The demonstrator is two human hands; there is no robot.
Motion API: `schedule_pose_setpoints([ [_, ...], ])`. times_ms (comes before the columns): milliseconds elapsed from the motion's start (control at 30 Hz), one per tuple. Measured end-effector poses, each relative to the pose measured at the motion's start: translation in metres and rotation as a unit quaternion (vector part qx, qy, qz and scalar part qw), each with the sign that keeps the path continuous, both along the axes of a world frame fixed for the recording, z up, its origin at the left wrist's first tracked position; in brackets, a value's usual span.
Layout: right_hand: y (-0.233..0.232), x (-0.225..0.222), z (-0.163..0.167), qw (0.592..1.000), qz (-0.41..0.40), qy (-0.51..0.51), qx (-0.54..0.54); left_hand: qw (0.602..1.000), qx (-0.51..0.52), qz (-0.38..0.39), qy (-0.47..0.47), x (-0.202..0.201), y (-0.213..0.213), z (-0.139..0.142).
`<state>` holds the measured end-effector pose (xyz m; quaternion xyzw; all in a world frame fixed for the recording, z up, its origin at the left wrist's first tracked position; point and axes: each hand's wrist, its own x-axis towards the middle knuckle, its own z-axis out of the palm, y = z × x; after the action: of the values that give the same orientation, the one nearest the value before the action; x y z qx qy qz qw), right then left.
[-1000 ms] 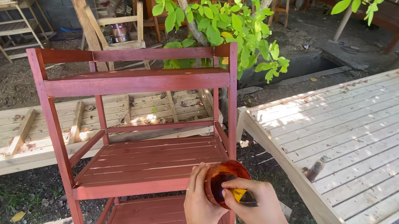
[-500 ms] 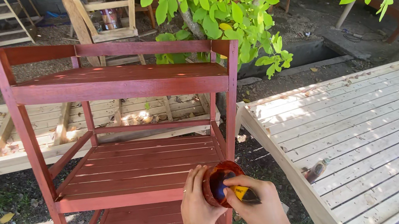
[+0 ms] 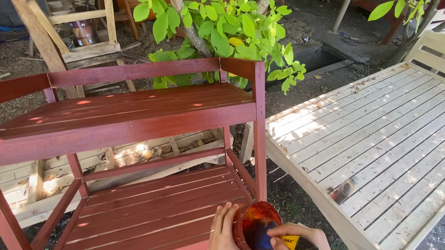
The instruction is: The person paints a wooden shelf with reddish-brown paint using a brush. They hold a small container of paint in one hand and apply the paint to the vertical supports and shelves of the unit.
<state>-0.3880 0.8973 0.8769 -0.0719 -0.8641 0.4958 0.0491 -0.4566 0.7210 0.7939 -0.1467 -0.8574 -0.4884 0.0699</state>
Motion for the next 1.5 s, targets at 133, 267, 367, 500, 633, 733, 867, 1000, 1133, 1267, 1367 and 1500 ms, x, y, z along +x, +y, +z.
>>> schedule_pose_setpoints([
  [133, -0.018, -0.020, -0.011, 0.990, -0.085, -0.061, -0.095, 1.000, 0.004, -0.027, 0.008, -0.024, -0.020, -0.001],
  [267, -0.033, -0.040, -0.018, 0.984, -0.100, -0.079, -0.128, 0.999, -0.005, -0.035, 0.009, -0.045, -0.038, -0.002],
  [367, -0.039, -0.053, -0.024, 0.979, -0.100, -0.072, -0.160, 0.999, -0.013, -0.053, 0.005, -0.058, -0.054, -0.007],
  [500, -0.040, -0.071, -0.031, 0.959, -0.096, -0.128, -0.232, 0.997, -0.019, -0.064, 0.031, -0.071, -0.066, -0.012],
  [633, -0.043, -0.082, -0.033, 0.948, -0.144, -0.100, -0.265, 0.997, 0.002, -0.077, 0.032, -0.086, -0.069, -0.014],
  [733, -0.044, -0.086, -0.031, 0.933, -0.153, -0.119, -0.303, 0.996, -0.023, -0.089, 0.007, -0.097, -0.070, -0.013],
  [867, -0.035, -0.086, -0.033, 0.946, -0.166, -0.136, -0.243, 0.994, -0.025, -0.104, -0.006, -0.103, -0.072, -0.011],
  [1000, -0.023, -0.085, -0.046, 0.955, -0.155, -0.116, -0.224, 0.992, -0.029, -0.118, -0.017, -0.112, -0.070, -0.007],
  [1133, -0.023, -0.085, -0.054, 0.986, -0.101, 0.115, -0.073, 0.992, -0.023, -0.118, -0.036, -0.117, -0.065, -0.004],
  [1267, -0.036, -0.078, -0.041, 0.981, -0.177, -0.033, 0.078, 0.995, -0.008, -0.100, -0.007, -0.117, -0.056, -0.004],
  [1367, -0.048, -0.073, -0.021, 0.977, -0.133, 0.057, 0.159, 0.995, 0.013, -0.092, 0.021, -0.122, -0.051, -0.005],
  [1500, -0.061, -0.071, -0.001, 0.969, -0.157, 0.065, 0.182, 0.996, 0.034, -0.072, 0.046, -0.126, -0.050, -0.007],
])
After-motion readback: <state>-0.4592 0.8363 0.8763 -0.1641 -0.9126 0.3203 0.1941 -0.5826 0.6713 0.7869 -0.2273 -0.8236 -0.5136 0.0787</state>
